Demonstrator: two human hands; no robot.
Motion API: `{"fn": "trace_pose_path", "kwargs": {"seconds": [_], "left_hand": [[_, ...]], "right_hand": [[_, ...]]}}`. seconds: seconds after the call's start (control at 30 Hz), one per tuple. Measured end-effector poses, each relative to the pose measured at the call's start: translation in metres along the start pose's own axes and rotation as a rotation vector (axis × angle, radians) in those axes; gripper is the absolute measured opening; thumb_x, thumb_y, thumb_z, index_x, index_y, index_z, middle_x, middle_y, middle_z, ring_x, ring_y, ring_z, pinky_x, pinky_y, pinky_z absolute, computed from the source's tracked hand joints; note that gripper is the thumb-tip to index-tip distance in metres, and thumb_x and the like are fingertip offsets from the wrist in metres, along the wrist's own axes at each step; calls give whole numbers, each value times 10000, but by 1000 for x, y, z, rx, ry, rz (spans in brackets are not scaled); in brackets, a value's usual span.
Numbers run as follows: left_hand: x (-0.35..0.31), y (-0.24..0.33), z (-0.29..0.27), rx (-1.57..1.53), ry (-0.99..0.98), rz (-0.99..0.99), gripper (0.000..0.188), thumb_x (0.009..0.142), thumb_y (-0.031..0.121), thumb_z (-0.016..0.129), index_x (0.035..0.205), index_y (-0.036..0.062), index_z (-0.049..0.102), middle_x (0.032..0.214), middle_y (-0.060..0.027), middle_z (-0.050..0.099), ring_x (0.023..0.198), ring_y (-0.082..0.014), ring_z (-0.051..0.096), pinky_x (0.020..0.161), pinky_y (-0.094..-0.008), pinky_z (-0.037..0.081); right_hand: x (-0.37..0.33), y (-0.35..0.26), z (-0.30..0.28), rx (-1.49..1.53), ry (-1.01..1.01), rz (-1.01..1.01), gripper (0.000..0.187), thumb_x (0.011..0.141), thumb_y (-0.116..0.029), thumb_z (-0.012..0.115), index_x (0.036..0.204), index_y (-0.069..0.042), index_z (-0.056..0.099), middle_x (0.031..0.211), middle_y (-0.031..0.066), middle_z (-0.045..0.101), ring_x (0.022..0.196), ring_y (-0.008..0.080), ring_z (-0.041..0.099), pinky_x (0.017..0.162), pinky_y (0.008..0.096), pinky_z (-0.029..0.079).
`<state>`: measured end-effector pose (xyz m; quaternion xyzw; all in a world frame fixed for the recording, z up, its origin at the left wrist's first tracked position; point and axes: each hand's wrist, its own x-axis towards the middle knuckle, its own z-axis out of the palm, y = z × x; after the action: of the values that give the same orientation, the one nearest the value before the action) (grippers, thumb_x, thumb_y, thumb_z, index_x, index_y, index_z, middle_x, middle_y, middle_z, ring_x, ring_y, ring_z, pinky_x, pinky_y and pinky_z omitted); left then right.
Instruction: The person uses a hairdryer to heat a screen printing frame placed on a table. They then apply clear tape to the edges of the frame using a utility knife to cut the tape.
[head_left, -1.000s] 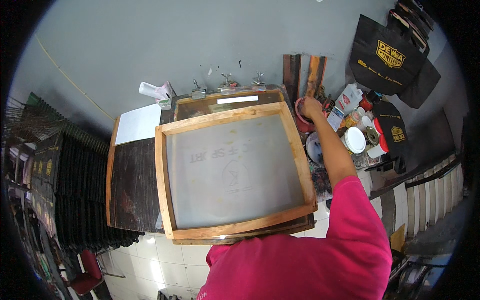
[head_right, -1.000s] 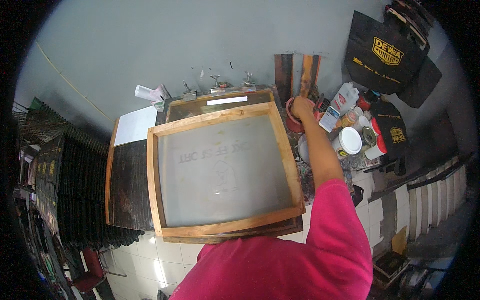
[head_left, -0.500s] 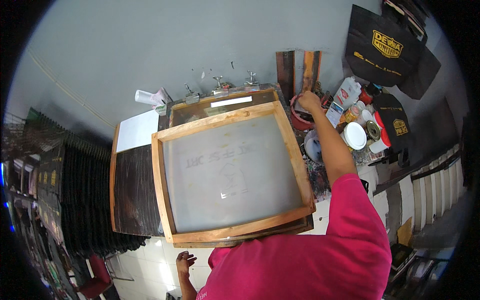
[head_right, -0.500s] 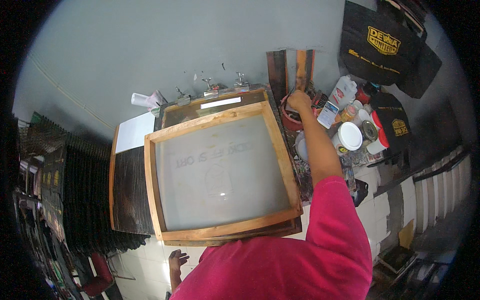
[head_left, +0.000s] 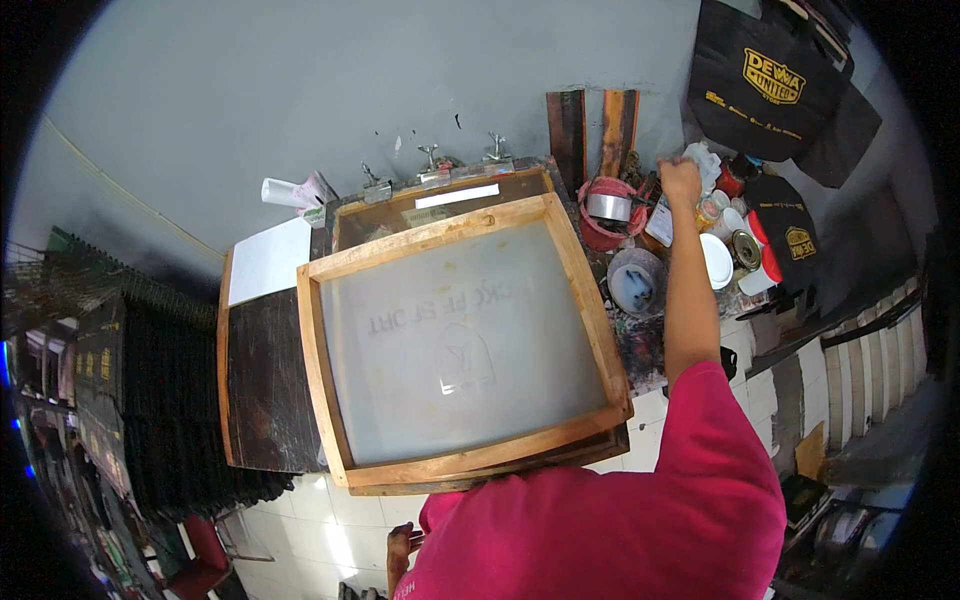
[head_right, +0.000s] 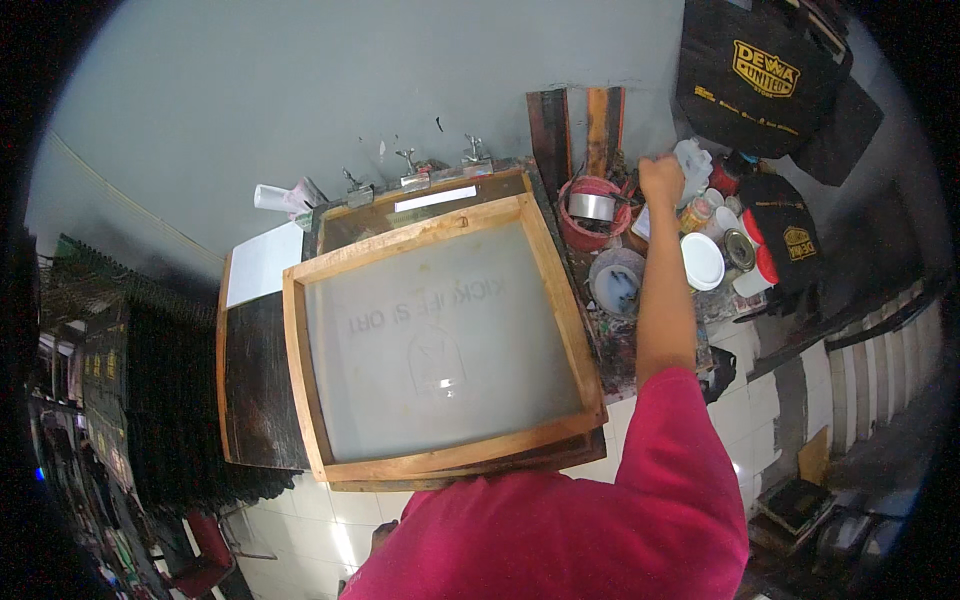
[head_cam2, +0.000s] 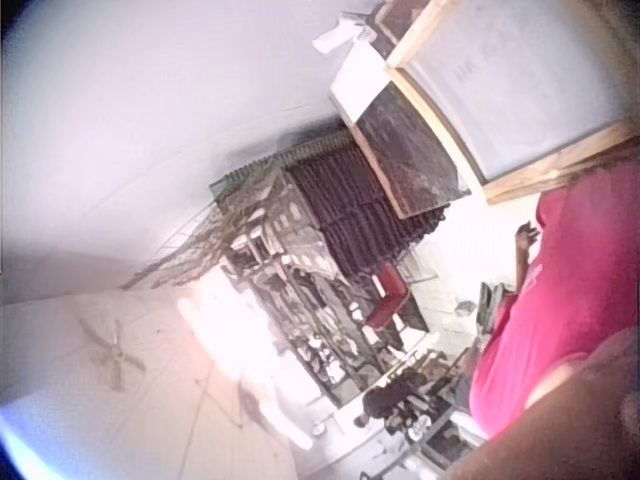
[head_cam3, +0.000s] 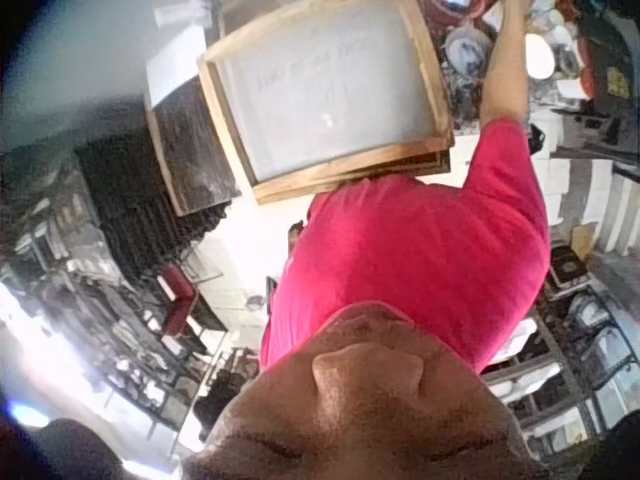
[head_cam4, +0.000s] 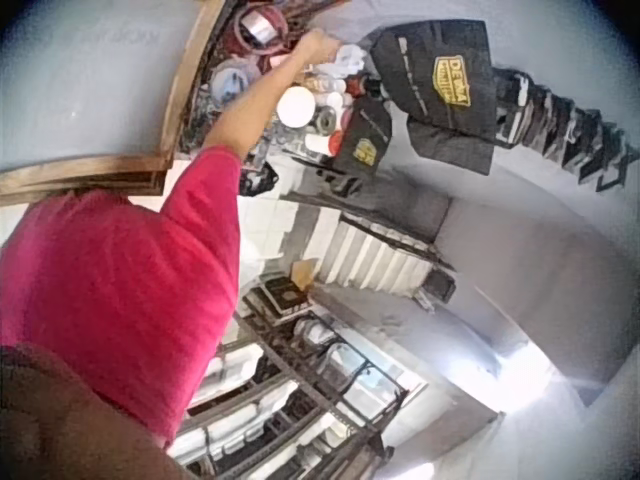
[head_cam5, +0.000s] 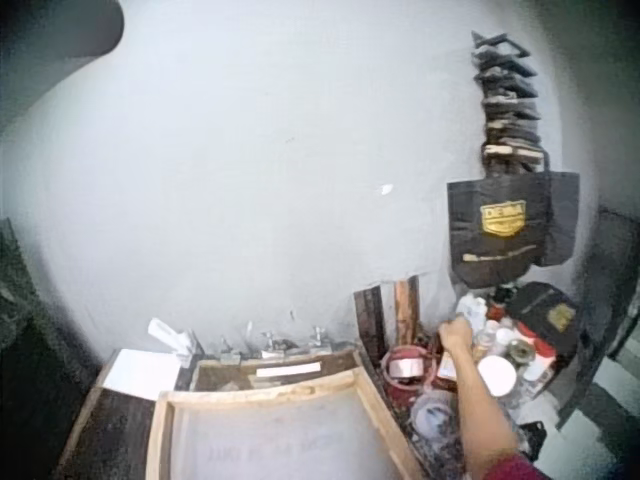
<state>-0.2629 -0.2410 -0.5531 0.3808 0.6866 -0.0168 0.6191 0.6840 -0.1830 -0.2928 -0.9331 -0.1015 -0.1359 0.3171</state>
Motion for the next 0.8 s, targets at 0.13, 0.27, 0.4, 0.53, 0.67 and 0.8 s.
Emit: {"fn": "trace_pose_path", "kwargs": {"seconds": [0.13,0.27,0.4,0.53,0.67,0.8], "left_hand": [[53,-43,-4,-183,-137,-325,513,979,421,690,1274,10,608,969,-170,757,737,-242,722,662,-381,598],[32,-63,-13,-218,17,-133,534,962,431,713,1277,16,599,992,-168,755,797,-275,760,641,-393,572],[7,0,-1,-263,89,-87,532,969,392,698,1305,1,570,1063,-179,745,870,-289,769,683,-374,554],[2,28,-1,-113,20,70,504,983,363,676,1304,-10,568,1064,-178,742,901,-284,765,696,-364,554],[0,49,5,-189,40,19,450,998,332,656,1279,-12,587,1054,-174,742,888,-279,764,706,-368,562],[-10,46,9,-176,67,-46,437,1001,329,655,1265,-13,594,1044,-174,742,874,-271,763,696,-365,564]], "right_hand": [[24,86,32,-40,-124,-163,433,834,-348,779,1126,-30,745,1048,250,743,1029,412,713,914,449,537],[7,41,37,42,-97,-294,363,913,-304,707,1113,-1,723,999,263,735,1002,436,703,900,480,525],[-4,5,4,213,126,-345,393,969,-271,637,1188,55,644,1049,330,700,1041,493,669,887,513,517],[5,-10,-18,453,512,-340,317,992,-252,609,1039,61,605,985,308,721,932,466,716,819,486,557],[39,8,-31,1268,278,41,259,978,-208,555,943,48,579,804,143,706,553,300,676,564,420,573],[13,31,-19,929,-248,157,291,932,-314,658,909,-25,637,714,55,647,600,240,661,497,390,508]]}}
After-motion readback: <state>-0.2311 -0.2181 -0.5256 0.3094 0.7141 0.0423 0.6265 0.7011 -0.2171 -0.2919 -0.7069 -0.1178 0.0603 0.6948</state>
